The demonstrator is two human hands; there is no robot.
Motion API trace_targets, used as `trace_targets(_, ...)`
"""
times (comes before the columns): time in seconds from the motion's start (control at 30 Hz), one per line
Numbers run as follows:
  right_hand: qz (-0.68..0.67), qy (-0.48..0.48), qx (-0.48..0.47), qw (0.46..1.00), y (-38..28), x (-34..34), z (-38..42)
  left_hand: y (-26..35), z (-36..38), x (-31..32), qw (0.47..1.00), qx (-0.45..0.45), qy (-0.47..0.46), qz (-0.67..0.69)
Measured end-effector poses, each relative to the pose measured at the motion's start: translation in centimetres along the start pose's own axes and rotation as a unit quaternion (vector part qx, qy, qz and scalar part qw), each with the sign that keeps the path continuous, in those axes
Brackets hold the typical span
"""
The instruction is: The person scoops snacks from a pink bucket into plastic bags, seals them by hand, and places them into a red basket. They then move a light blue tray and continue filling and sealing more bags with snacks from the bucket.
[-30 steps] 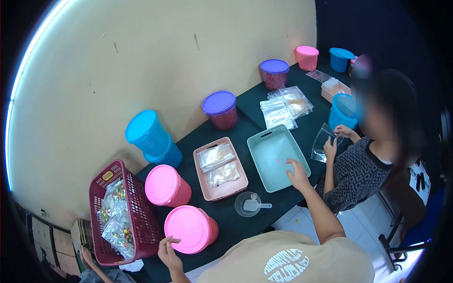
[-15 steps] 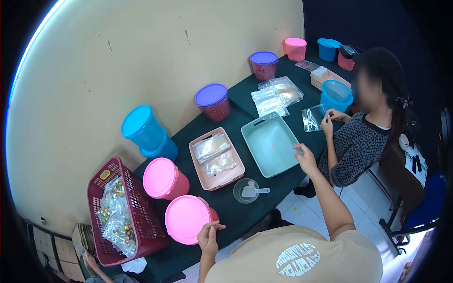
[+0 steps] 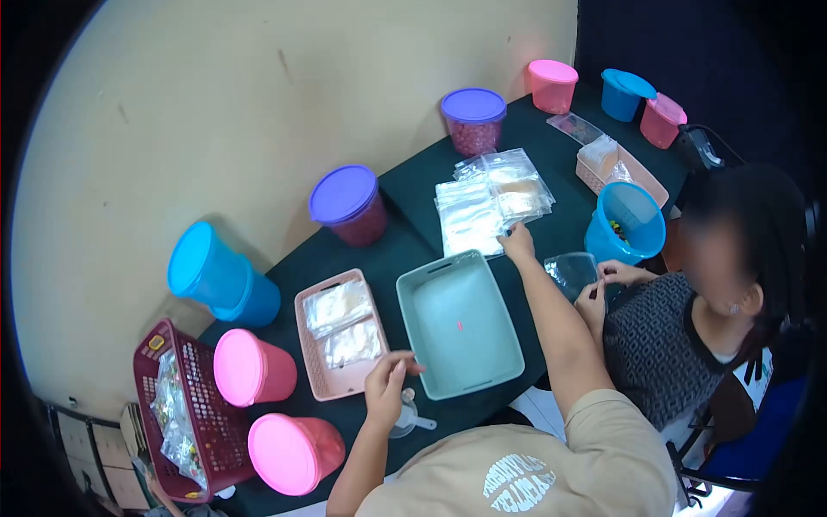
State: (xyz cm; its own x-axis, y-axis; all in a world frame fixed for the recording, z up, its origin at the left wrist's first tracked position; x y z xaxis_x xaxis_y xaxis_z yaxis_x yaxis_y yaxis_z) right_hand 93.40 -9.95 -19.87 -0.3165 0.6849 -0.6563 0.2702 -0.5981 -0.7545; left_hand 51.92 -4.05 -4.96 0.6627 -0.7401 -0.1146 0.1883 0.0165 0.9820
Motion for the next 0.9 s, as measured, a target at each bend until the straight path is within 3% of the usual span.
trace_targets(0.13, 0.025, -0.033, 0.063, 0.997, 3.2, 1.8, -2.2, -2.1, -10.9, 7.1, 0.999, 0.023, 0.012, 0.021)
trace_targets(0.2, 0.01, -0.071, 0.093, 0.993, 4.0, 3.2, -2.5, -2.5, -14.9, 10.9, 0.99, 0.034, 0.004, -0.14)
trace_targets(0.23, 0.014, -0.094, 0.101, 0.99, 4.3, 3.7, -2.4, -3.4, -17.1, 11.3, 0.989, 0.032, 0.001, -0.146)
trace_targets(0.3, 0.008, -0.058, 0.078, 0.995, 4.4, 3.6, -2.2, -3.9, -20.6, 13.6, 0.964, 0.092, 0.007, -0.25)
trace_targets(0.4, 0.08, -0.006, -0.026, 0.996, 2.0, 0.8, -2.0, -3.8, -23.0, 13.6, 0.982, 0.064, 0.018, -0.178)
trace_targets(0.5, 0.086, 0.027, -0.064, 0.994, 0.0, -1.2, -2.2, -4.1, -21.4, 12.7, 0.993, 0.022, 0.033, -0.114)
trace_targets(0.57, -0.042, 0.084, -0.091, 0.991, -1.4, -3.3, -2.1, -5.5, -19.9, 11.9, 0.998, -0.029, 0.019, -0.046)
trace_targets(0.6, -0.044, 0.085, -0.099, 0.99, -2.6, -3.9, -1.8, -5.4, -19.1, 11.6, 0.998, -0.022, 0.024, -0.044)
trace_targets(0.67, -0.185, 0.155, -0.223, 0.944, -6.7, -6.2, 1.2, -6.2, -17.6, 10.7, 0.993, -0.088, 0.021, 0.076)
trace_targets(0.73, -0.196, 0.12, -0.301, 0.925, -11.2, -6.9, 5.6, -5.0, -16.8, 9.2, 0.99, -0.087, 0.001, 0.111)
trace_targets(0.8, -0.202, 0.091, -0.409, 0.885, -15.8, -6.4, 11.1, -0.8, -15.2, 7.9, 0.965, 0.001, -0.054, 0.255)
trace_targets(0.87, -0.129, 0.043, -0.563, 0.815, -20.7, -5.9, 17.5, 3.6, -12.8, 5.5, 0.952, 0.092, -0.066, 0.285)
trace_targets(0.9, -0.118, -0.003, -0.585, 0.803, -22.0, -5.1, 20.3, 5.0, -11.3, 4.1, 0.945, 0.143, -0.072, 0.285)
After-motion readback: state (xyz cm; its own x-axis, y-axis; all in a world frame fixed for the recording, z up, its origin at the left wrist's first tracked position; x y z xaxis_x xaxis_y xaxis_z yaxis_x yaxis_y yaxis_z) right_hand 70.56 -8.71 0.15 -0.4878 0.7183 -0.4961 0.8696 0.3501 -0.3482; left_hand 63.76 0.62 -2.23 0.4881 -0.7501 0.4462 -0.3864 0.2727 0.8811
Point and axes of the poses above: each hand's wrist, its own z-axis away from the middle knuckle, its own x-axis out of the palm, y = z × x, the point moved 8 cm from there along -z, towards the middle knuckle, and after that the axes turned 8 degrees about -x, right-handed, at the moved point
